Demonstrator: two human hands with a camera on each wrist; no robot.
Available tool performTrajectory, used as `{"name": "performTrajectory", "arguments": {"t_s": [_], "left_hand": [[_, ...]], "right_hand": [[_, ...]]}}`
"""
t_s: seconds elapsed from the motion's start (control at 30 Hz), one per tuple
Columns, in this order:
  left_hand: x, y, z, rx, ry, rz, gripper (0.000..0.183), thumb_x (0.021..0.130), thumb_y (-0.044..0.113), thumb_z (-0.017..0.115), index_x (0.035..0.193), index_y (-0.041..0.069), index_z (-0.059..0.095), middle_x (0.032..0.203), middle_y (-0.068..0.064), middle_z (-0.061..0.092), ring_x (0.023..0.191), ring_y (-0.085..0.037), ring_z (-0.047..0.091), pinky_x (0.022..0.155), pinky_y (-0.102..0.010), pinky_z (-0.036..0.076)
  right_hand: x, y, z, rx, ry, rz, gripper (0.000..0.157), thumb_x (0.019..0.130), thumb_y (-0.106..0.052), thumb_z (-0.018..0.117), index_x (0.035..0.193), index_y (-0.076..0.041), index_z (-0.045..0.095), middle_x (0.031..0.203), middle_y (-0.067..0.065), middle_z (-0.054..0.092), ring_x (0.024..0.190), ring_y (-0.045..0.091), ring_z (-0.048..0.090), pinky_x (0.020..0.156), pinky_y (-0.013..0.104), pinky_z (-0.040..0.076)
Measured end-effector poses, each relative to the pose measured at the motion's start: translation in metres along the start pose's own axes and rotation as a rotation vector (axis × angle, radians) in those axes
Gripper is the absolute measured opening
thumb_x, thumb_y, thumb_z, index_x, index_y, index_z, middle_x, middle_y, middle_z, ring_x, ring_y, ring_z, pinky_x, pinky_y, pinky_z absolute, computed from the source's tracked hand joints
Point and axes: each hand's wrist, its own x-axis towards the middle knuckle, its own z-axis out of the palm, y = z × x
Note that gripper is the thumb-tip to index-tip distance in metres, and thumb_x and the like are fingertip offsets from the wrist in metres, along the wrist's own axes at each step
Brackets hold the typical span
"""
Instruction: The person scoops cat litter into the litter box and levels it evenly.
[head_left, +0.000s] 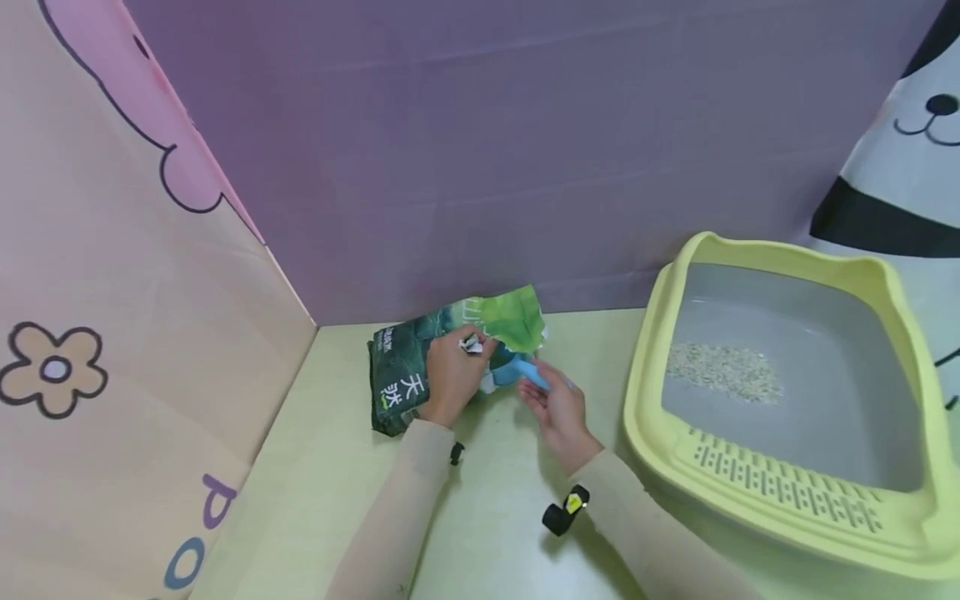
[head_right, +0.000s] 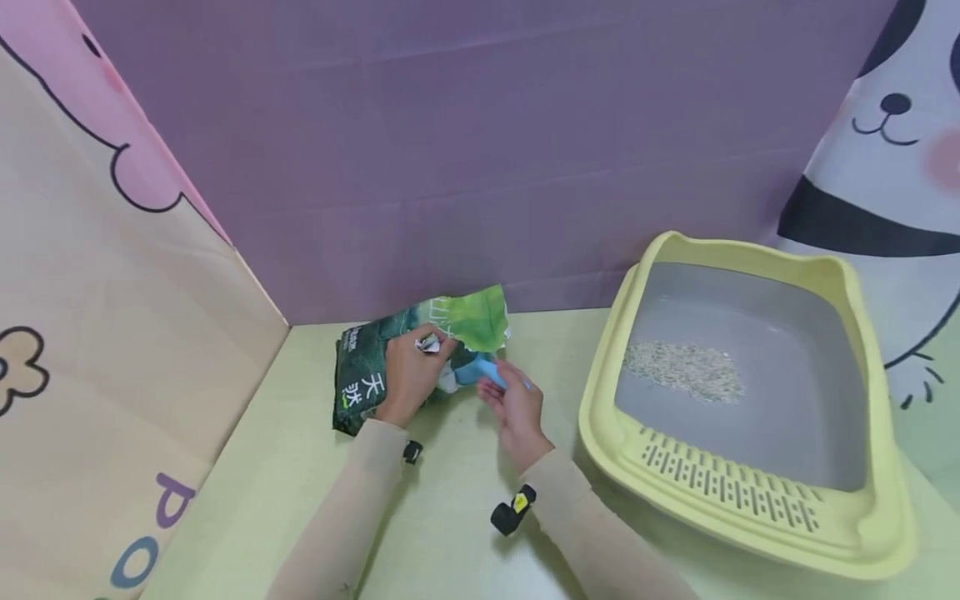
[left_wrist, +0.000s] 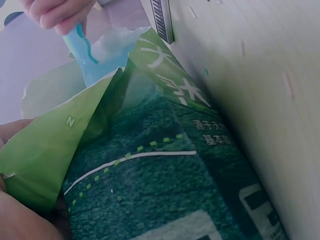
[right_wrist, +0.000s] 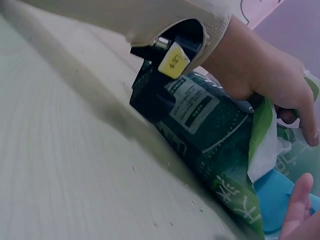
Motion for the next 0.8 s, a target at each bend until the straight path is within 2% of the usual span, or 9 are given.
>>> {"name": "performTrajectory", "arguments": {"t_s": [0.3,0.8], "left_hand": [[-0.001,-0.002,0.001,0.014,0.016,0.014,0.013,0.087,0.023,0.083,0.080,0.017,0.074,0.071,-0.001,0.073,0.061,-0.018,0.065,0.060,-0.038,0.052],[0.000,-0.003,0.001,0.023,0.024,0.026,0.014,0.087,0.024,0.083,0.080,0.015,0.074,0.072,-0.001,0.074,0.061,-0.018,0.066,0.060,-0.038,0.052]], "right_hand": [[0.000,0.007,0.003,0.071,0.002,0.017,0.044,0.106,-0.017,0.053,0.144,0.004,0.051,0.088,0.006,0.069,0.078,0.013,0.067,0.078,0.022,0.058],[0.005,0.014,0.003,0.161,-0.049,0.061,0.048,0.108,-0.017,0.049,0.150,0.004,0.042,0.090,0.005,0.065,0.080,0.010,0.065,0.079,0.017,0.056]]}}
